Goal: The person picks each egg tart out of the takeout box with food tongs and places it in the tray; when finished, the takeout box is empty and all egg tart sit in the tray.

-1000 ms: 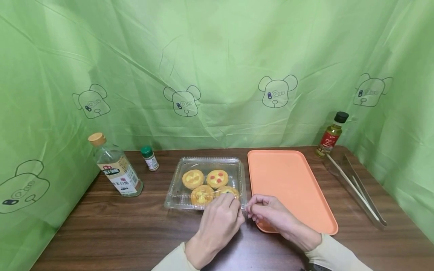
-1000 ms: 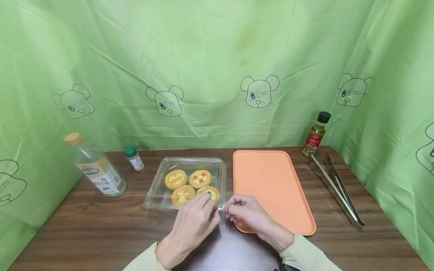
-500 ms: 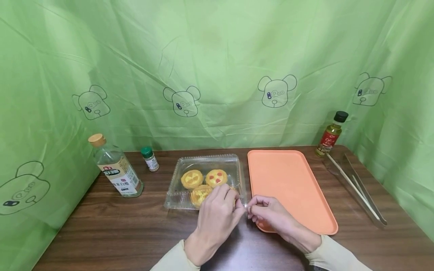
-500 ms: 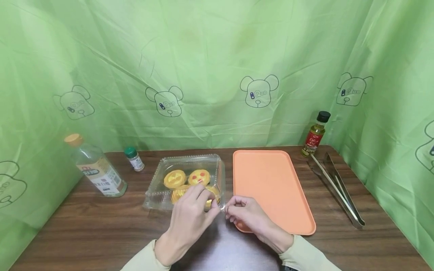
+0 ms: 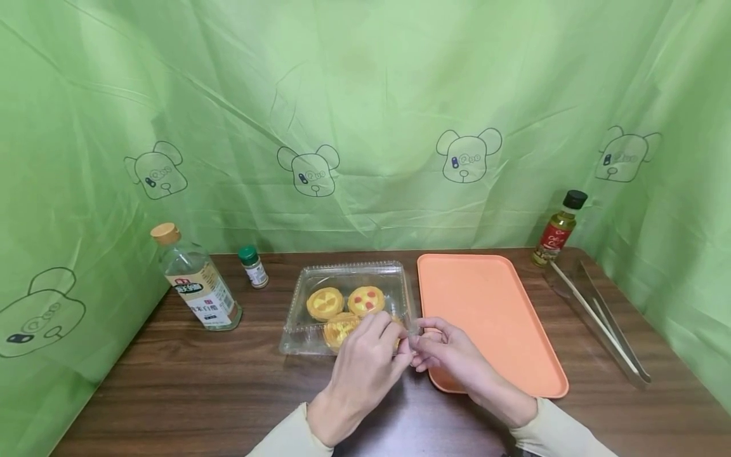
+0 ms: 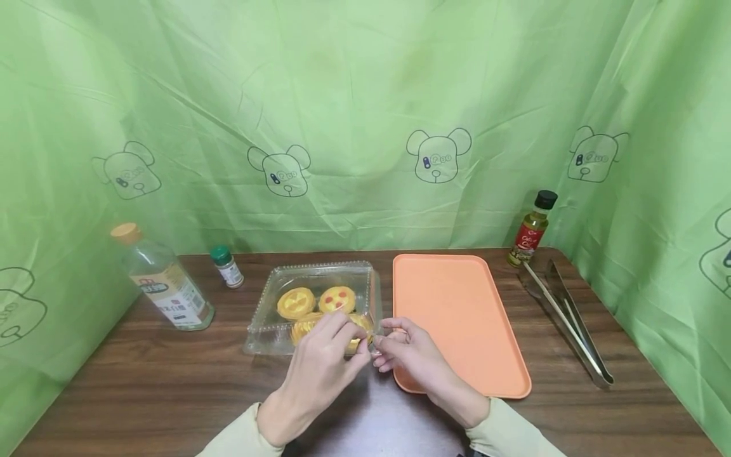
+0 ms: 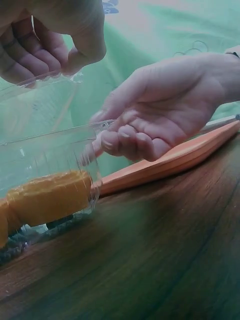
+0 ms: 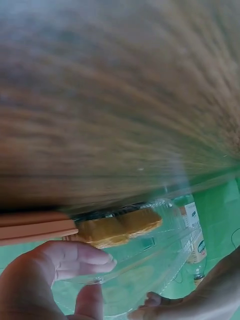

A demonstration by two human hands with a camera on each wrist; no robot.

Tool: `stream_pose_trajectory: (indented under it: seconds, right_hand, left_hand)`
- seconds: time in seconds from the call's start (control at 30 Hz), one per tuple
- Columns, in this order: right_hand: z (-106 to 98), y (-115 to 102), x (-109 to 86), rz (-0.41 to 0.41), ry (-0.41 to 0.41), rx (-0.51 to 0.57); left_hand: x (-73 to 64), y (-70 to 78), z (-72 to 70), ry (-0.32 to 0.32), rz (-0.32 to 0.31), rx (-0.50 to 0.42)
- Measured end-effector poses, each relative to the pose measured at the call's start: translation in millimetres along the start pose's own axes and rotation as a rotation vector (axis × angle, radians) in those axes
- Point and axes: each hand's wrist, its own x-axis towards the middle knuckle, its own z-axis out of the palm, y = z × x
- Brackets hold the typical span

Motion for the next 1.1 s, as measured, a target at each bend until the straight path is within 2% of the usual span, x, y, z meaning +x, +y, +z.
stream_pose_trajectory:
  seconds: [0.27, 0.5, 0.63, 0.8, 0.93, 1.1]
  right_hand:
    - [3.0, 1.5, 0.8, -0.053, 0.014, -0.031]
    - [1.0, 2.6, -0.3, -0.065, 0.005, -0.039]
    - [-0.5, 2.4, -0.5, -0.071, 0.004, -0.041]
    - [-2.4, 2.7, -0.4, -0.070, -0.011, -0.045]
    - [-4.4, 2.3, -0.4, -0.071, 0.000, -0.048]
    - [-5.5, 1.7, 0.4, -0.066, 0.005, -0.040]
  left_hand:
    - [-3.2, -3.8, -8.7, -0.037, -0.008, 0.001]
    - [-8.0, -20.0, -22.2, 0.026, -0.031, 0.022]
    - [-11.2, -32.4, -34.9, 0.050, -0.064, 0.039]
    - [-18.7, -49.1, -53.0, 0.027, -0.159, 0.095]
    - [-25.6, -66.3, -62.1, -0.023, -0.257, 0.158]
    - [-32.8, -80.5, -73.3, -0.107, -0.445, 0.205]
